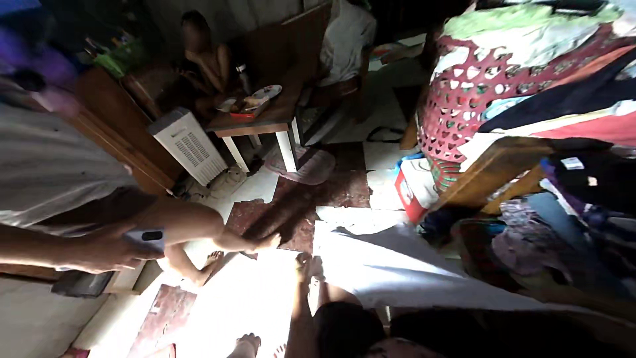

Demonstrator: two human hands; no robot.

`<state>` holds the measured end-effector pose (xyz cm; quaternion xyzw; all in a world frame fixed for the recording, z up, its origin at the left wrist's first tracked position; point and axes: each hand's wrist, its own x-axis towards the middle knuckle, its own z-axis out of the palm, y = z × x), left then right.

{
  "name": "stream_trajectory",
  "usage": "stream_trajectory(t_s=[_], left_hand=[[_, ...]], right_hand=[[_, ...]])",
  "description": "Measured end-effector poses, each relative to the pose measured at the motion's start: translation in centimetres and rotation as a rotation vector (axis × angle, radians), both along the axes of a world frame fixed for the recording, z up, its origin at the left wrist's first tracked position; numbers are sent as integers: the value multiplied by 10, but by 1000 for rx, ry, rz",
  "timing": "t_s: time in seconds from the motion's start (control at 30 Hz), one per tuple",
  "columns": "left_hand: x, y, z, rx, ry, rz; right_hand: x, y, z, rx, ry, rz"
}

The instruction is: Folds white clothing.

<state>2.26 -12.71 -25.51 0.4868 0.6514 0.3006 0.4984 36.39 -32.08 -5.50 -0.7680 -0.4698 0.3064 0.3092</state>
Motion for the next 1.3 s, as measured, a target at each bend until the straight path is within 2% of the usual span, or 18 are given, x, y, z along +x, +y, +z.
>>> stream_trajectory(t_s=[0.07, 0.13, 0.23, 0.33, 0.47, 0.6, 0.7, 0.8, 0.93, 1.03, 1.2, 1.3], left_hand=[[-21, -11, -20, -210, -289, 137], [-32, -15, -23, -292, -454, 82], [-42, -17, -8, -293, -520, -73], [-53, -23, -5, -271, -566, -131], [-57, -25, -5, -242, -605, -95], [-60, -26, -7, -183, -546, -83], [-58, -26, -5, -156, -546, -8], [-59, -29, -2, -93, -691, 50], [-62, -26, -10, 7, -1042, -9], [-58, -24, -12, 43, -1207, -35], [-63, -21, -5, 128, -1288, -39], [-85, -20, -1, 171, -1283, -44]], right_hand=[[62, -16, -52, 196, -23, 255], [76, -18, -71, 194, 15, 237], [59, -15, -56, 110, 57, 178], [59, -17, -67, 139, 64, 155], [55, -18, -71, 154, 54, 148], [76, -17, -96, 201, 34, 237], [69, -15, -90, 185, 27, 232], [65, -15, -89, 184, 40, 233], [67, -16, -95, 204, 39, 256], [71, -17, -103, 224, 54, 252], [74, -22, -96, 230, 49, 243], [78, -27, -88, 284, 83, 288]])
